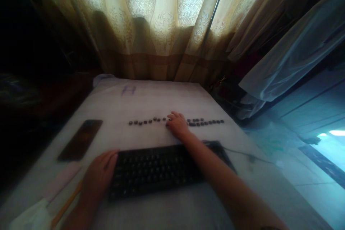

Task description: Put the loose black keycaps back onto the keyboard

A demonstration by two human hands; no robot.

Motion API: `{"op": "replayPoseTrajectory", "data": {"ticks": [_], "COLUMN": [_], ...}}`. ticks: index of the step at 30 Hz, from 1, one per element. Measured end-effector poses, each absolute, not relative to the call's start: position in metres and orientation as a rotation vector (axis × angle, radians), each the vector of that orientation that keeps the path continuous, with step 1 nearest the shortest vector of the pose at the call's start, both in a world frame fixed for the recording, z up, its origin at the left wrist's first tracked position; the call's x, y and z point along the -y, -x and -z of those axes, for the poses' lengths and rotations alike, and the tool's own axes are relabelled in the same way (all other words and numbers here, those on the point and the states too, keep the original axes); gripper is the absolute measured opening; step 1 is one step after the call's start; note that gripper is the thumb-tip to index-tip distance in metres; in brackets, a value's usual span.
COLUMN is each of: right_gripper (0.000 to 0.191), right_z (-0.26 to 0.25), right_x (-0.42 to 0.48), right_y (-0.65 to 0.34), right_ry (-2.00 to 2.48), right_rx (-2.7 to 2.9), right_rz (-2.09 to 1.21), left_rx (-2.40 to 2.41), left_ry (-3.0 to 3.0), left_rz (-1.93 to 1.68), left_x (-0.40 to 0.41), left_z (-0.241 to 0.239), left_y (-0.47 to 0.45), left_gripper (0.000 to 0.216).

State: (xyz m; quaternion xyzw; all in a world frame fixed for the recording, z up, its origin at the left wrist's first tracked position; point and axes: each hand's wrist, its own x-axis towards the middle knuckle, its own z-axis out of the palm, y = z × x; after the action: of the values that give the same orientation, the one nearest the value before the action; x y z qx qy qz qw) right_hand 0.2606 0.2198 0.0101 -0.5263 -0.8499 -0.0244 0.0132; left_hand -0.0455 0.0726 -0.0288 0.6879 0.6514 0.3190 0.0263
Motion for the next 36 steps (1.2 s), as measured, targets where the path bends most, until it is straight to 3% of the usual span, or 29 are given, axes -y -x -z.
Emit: {"op": "replayPoseTrajectory", "data": {"ticks": [15,36], "right_gripper": [0.025,0.025], "right_z": [-0.013,-0.015], "right_x": [-0.211,-0.187], "right_y": [-0.253,-0.252], "right_ry": [1.704,1.865], "right_rx": [2.681,2.434], "right_rz": [0.064,-0.221], "left_rx": [-2.000,-1.998], "left_ry": [-2.147,-2.145], "left_rz": [-0.969,-0.960], "left_x": [-0.074,-0.074], "left_z": [0.030,0.029], "left_y": [0.046,0.044], "left_gripper": [0.047,0.052]}}
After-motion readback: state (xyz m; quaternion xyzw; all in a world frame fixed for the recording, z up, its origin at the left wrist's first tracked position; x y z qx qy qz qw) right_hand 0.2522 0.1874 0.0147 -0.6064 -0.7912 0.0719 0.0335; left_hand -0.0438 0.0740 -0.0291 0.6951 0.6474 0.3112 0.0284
